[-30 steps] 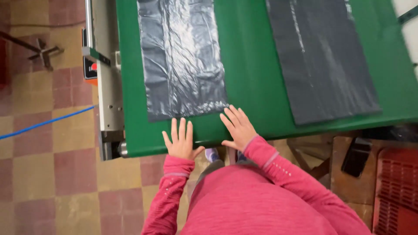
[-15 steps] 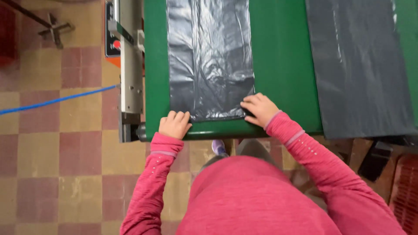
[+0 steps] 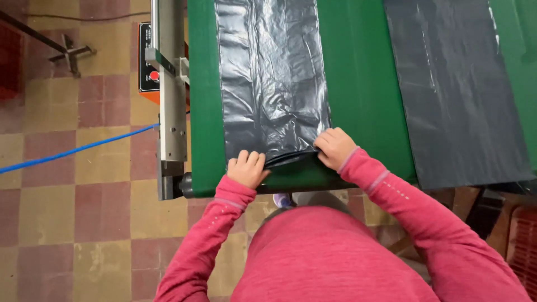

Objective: Folding plastic bags coming from a conveyor belt and placing them into a crate.

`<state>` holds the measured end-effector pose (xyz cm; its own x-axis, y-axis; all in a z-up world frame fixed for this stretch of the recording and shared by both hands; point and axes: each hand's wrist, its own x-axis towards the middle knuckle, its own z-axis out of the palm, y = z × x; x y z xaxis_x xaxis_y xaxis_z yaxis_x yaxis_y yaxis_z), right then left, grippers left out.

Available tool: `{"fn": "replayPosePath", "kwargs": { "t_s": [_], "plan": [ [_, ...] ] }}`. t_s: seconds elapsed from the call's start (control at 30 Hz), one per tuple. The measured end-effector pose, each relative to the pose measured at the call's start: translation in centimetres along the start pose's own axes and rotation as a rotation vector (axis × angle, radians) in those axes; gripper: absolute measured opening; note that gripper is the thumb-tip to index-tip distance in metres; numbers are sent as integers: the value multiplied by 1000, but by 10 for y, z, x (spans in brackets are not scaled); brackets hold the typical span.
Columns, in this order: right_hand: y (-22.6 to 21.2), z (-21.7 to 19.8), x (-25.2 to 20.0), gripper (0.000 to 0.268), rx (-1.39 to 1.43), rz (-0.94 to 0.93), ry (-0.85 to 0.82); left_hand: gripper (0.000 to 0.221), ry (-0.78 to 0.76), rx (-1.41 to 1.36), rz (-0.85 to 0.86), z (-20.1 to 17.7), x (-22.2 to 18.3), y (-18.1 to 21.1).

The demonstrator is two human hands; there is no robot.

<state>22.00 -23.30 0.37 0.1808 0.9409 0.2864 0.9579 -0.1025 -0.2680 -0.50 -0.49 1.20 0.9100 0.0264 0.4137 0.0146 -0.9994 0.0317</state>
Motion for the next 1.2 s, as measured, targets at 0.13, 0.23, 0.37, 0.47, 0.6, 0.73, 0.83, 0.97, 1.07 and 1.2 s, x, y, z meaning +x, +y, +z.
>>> {"fn": "replayPosePath", "kwargs": {
  "t_s": [0.13,0.23,0.37,0.47,0.6,0.73,0.83,0.97,1.07,1.2],
  "plan": [
    [-22,-60,-29,22,239,33,-135,27,-159,-86,-111,-37,-27,6],
    [12,-52,-80,22,447,208,-255,18,-504,-664,-257,-57,-28,-1],
    [64,-70,-55,30,761,437,-323,14,-380,-919,-332,-62,56,-39],
    [133,-68,14,24,747,333,-82,12,-186,-999,-362,-2,117,-92],
    [221,-19,104,23,756,548,63,24,-45,-728,-534,139,167,-175],
    [273,32,139,24,566,641,92,29,-112,-479,-668,213,179,-209],
    [261,12,161,31,292,454,102,31,-204,-434,-719,213,187,-210],
    [242,3,191,45,93,399,-36,36,-157,-279,-687,138,207,-157],
    [245,20,200,46,45,552,-331,41,-128,-158,-655,107,203,-109],
    [187,-9,180,26,80,493,-243,62,-130,-1180,-900,159,137,-94]
  ]
}}
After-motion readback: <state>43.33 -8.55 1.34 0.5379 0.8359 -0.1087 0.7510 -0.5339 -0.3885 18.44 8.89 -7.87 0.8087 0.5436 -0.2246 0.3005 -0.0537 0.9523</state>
